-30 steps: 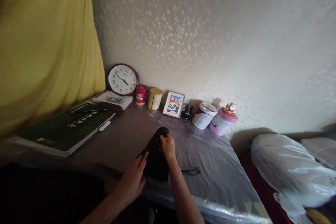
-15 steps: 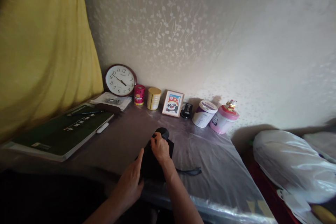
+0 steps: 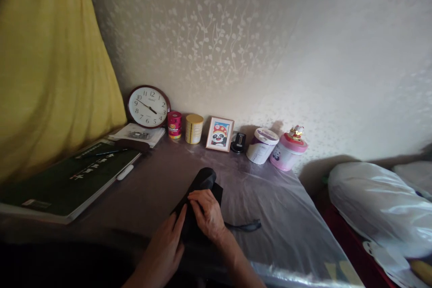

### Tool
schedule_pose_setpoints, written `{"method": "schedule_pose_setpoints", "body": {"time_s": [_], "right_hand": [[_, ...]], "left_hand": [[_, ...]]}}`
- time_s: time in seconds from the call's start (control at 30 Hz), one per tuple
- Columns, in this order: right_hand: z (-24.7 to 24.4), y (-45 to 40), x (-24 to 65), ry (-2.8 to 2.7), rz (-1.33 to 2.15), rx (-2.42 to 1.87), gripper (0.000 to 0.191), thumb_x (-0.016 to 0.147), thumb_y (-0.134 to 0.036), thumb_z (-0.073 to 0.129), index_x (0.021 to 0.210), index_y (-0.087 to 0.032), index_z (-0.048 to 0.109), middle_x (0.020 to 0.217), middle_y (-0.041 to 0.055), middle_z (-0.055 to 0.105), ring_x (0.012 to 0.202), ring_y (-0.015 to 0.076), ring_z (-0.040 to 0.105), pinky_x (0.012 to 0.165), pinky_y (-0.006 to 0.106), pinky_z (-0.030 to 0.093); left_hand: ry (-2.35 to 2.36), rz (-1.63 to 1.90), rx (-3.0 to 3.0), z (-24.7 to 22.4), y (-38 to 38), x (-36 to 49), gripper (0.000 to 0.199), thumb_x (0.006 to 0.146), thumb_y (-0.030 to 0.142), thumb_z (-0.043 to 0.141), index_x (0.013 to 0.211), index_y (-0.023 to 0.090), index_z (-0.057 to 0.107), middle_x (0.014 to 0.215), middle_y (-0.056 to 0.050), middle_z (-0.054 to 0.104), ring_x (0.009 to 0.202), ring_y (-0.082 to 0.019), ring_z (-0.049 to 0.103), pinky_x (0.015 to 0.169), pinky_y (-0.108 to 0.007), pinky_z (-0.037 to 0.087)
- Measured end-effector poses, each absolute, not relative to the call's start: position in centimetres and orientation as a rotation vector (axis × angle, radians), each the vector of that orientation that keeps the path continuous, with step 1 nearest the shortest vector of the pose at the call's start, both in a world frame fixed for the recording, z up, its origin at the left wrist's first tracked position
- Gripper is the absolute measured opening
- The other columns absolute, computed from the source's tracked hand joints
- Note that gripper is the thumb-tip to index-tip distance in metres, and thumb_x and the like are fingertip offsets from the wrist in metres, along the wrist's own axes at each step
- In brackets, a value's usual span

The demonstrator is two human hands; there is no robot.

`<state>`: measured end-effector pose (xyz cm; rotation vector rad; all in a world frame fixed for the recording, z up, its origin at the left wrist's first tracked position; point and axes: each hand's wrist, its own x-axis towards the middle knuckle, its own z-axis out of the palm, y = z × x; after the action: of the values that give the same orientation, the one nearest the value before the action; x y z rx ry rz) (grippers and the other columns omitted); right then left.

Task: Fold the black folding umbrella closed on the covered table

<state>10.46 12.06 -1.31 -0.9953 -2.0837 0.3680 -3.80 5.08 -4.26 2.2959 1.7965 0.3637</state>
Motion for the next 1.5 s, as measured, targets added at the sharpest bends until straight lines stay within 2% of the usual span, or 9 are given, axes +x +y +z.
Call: {"method": "schedule_pose_setpoints", "body": {"time_s": [0.17, 0.33, 0.53, 0.73, 0.93, 1.03, 1.2, 1.37, 1.5], "right_hand": [[-2.8, 14.3, 11.6, -2.259, 0.243, -1.000, 0.029, 0.091, -0.024, 0.040, 0.116, -0.023, 0.055, 0.120, 0.0061, 0.059, 0.121, 0.0196, 0.044, 0.105, 0.047, 0.028], [-3.8, 19.7, 11.9, -2.259, 0.206, -1.043, 0.031, 0.093, -0.023, 0.034, 0.109, -0.024, 0.060, 0.112, 0.0033, 0.064, 0.119, 0.0175, 0.045, 0.107, 0.046, 0.022], [-4.0, 23.9, 12.6, -2.034, 0.509, -1.328, 0.029, 0.090, -0.023, 0.036, 0.101, -0.022, 0.063, 0.112, 0.0050, 0.063, 0.110, 0.0157, 0.053, 0.100, 0.033, 0.035], [-3.2, 22.8, 15.5, -1.674, 0.573, -1.637, 0.020, 0.086, -0.023, 0.042, 0.088, -0.021, 0.062, 0.104, 0.0092, 0.064, 0.109, 0.0204, 0.053, 0.096, 0.034, 0.036], [-3.6, 18.3, 18.4, -1.340, 0.878, -1.744, 0.023, 0.083, -0.030, 0.039, 0.077, -0.020, 0.058, 0.078, 0.0060, 0.064, 0.078, 0.0170, 0.062, 0.063, 0.026, 0.049], [-3.3, 16.5, 17.7, -1.239, 1.061, -1.679, 0.022, 0.081, -0.032, 0.041, 0.079, -0.019, 0.058, 0.075, 0.0046, 0.063, 0.067, 0.0138, 0.061, 0.055, 0.023, 0.049], [-1.9, 15.5, 15.7, -1.136, 1.162, -1.566, 0.022, 0.080, -0.036, 0.042, 0.085, -0.019, 0.056, 0.081, 0.0039, 0.061, 0.065, 0.0111, 0.060, 0.053, 0.021, 0.048], [-1.1, 15.9, 14.6, -1.111, 1.147, -1.554, 0.022, 0.078, -0.025, 0.045, 0.098, -0.020, 0.054, 0.084, 0.0031, 0.060, 0.064, 0.0110, 0.059, 0.049, 0.020, 0.049], [-0.8, 15.8, 14.0, -1.145, 1.170, -1.568, 0.027, 0.075, -0.018, 0.046, 0.101, -0.020, 0.054, 0.081, 0.0031, 0.060, 0.063, 0.0116, 0.059, 0.048, 0.022, 0.051]], "left_hand": [[1.784, 0.297, 2.257, -3.9, 5.4, -3.9, 0.074, 0.071, 0.006, 0.040, 0.140, 0.009, 0.015, 0.131, -0.015, 0.044, 0.118, -0.024, 0.043, 0.100, -0.037, 0.034], [1.755, 0.225, 2.220, -3.6, 5.6, -4.0, 0.074, 0.071, 0.006, 0.038, 0.140, 0.007, 0.013, 0.131, -0.016, 0.044, 0.118, -0.024, 0.043, 0.100, -0.037, 0.033], [1.780, 0.194, 2.224, -2.9, 5.8, -3.9, 0.074, 0.071, 0.009, 0.038, 0.140, 0.009, 0.014, 0.127, -0.014, 0.047, 0.114, -0.025, 0.043, 0.099, -0.039, 0.032], [1.793, 0.239, 2.230, -1.9, 5.5, -4.0, 0.072, 0.072, 0.011, 0.037, 0.140, 0.009, 0.016, 0.118, -0.012, 0.052, 0.106, -0.026, 0.046, 0.092, -0.039, 0.036], [1.775, 0.383, 2.252, -2.5, 5.6, -4.6, 0.069, 0.074, 0.014, 0.037, 0.140, 0.009, 0.019, 0.113, -0.011, 0.053, 0.100, -0.025, 0.047, 0.087, -0.038, 0.038], [1.753, 0.399, 2.249, -2.6, 5.7, -4.7, 0.069, 0.073, 0.015, 0.038, 0.139, 0.007, 0.020, 0.114, -0.012, 0.052, 0.102, -0.024, 0.046, 0.088, -0.037, 0.037], [1.740, 0.406, 2.246, -2.6, 5.7, -4.7, 0.068, 0.073, 0.015, 0.036, 0.139, 0.007, 0.019, 0.117, -0.013, 0.051, 0.103, -0.024, 0.046, 0.087, -0.037, 0.038], [1.758, 0.407, 2.239, -2.5, 5.6, -4.7, 0.068, 0.074, 0.016, 0.036, 0.139, 0.007, 0.018, 0.118, -0.014, 0.050, 0.103, -0.024, 0.047, 0.086, -0.036, 0.039], [1.746, 0.417, 2.243, -2.5, 5.6, -4.7, 0.067, 0.074, 0.016, 0.036, 0.138, 0.005, 0.019, 0.116, -0.014, 0.051, 0.102, -0.024, 0.048, 0.086, -0.036, 0.039]]}}
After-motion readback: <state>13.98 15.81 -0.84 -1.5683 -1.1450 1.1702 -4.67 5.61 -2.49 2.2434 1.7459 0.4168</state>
